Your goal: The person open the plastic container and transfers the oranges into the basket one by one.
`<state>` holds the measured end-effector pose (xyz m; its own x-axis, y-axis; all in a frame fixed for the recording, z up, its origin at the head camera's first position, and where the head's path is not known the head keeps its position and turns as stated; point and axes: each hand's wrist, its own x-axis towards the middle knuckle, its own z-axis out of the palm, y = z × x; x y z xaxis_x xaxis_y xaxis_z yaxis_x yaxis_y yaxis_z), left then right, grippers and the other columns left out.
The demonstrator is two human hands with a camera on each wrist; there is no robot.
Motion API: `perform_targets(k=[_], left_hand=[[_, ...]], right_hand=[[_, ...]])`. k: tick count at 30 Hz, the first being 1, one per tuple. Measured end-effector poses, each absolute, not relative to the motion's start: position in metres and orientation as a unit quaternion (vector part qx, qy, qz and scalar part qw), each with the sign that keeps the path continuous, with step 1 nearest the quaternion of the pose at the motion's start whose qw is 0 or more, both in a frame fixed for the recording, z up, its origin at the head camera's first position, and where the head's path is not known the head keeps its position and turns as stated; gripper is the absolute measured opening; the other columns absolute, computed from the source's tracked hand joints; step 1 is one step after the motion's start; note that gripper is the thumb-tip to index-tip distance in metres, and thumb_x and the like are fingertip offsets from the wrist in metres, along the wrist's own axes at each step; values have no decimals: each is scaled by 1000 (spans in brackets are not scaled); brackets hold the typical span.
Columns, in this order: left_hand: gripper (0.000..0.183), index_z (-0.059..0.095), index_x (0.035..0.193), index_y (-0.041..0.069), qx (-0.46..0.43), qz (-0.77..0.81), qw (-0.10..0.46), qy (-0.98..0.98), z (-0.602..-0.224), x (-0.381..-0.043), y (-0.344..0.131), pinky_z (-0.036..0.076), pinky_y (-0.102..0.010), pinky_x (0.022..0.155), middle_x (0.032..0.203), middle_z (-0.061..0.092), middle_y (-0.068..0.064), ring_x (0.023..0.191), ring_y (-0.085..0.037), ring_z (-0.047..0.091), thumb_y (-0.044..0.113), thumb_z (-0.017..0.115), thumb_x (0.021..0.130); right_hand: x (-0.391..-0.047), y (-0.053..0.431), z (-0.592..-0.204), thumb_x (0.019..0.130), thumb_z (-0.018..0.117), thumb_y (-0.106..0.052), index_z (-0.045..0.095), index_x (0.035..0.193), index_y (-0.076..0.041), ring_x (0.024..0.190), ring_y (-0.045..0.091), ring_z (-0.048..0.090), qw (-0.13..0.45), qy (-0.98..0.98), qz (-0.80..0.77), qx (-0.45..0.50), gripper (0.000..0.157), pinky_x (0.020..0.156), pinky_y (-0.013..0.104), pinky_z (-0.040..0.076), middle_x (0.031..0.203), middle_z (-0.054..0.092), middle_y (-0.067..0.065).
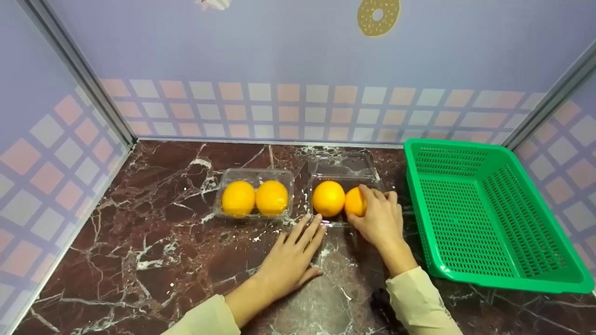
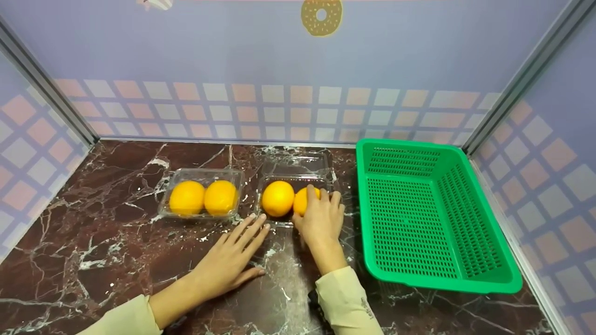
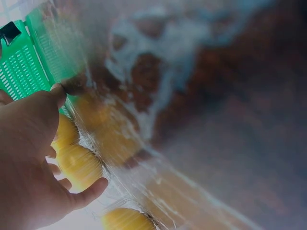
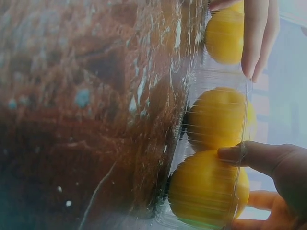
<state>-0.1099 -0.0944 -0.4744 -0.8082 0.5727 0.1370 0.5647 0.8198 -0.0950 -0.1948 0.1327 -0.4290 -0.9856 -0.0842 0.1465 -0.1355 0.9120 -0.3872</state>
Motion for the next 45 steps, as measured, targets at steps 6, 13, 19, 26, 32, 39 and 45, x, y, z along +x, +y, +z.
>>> perform_targets(k=[6,13,19,26,32,39,45], left_hand=[[92,25,169,8,-297,21,75,-952,-475,-110,-95,49,-54,115,178,14,-16,162,-36,20,65,53,102],[93,25,169,8,-299,23,78,-951,-474,-110,-95,50,-53,114,178,14,-16,162,-35,19,65,54,102],[93,25,169,8,-299,29,81,-950,-473,-110,-95,51,-52,113,178,15,-15,163,-35,19,66,54,102],[93,25,169,8,-294,37,82,-952,-473,-110,-95,50,-53,114,178,14,-15,163,-35,19,67,52,101],[94,24,169,8,-293,43,80,-952,-473,-110,-94,50,-54,114,178,13,-16,162,-35,20,68,51,102],[93,23,169,8,-291,35,69,-954,-474,-110,-92,49,-56,114,178,11,-15,163,-35,17,67,51,102],[92,24,169,8,-293,34,73,-953,-473,-109,-93,52,-55,112,178,11,-15,163,-34,17,66,52,102]], right_hand=[[-195,132,-430,87,84,-30,57,151,-3,123,48,49,69,-975,202,61,74,100,62,47,144,62,30],[-195,132,-426,90,84,-32,56,152,-4,125,48,48,50,-979,191,56,74,103,62,46,145,61,30],[-199,132,-420,91,84,-34,52,154,-4,125,48,47,23,-982,178,57,77,102,62,46,147,59,31],[-201,133,-422,89,86,-32,55,152,-5,124,47,46,32,-977,204,61,75,102,61,44,144,60,30],[-200,137,-427,90,85,-30,52,153,-5,130,47,40,29,-968,241,56,76,105,62,40,147,56,29],[-200,139,-433,91,84,-26,43,158,-3,132,46,35,34,-957,281,59,82,111,62,30,150,51,28],[-197,141,-436,88,85,-24,48,155,-4,134,47,37,54,-950,302,63,79,113,64,28,148,54,29]])
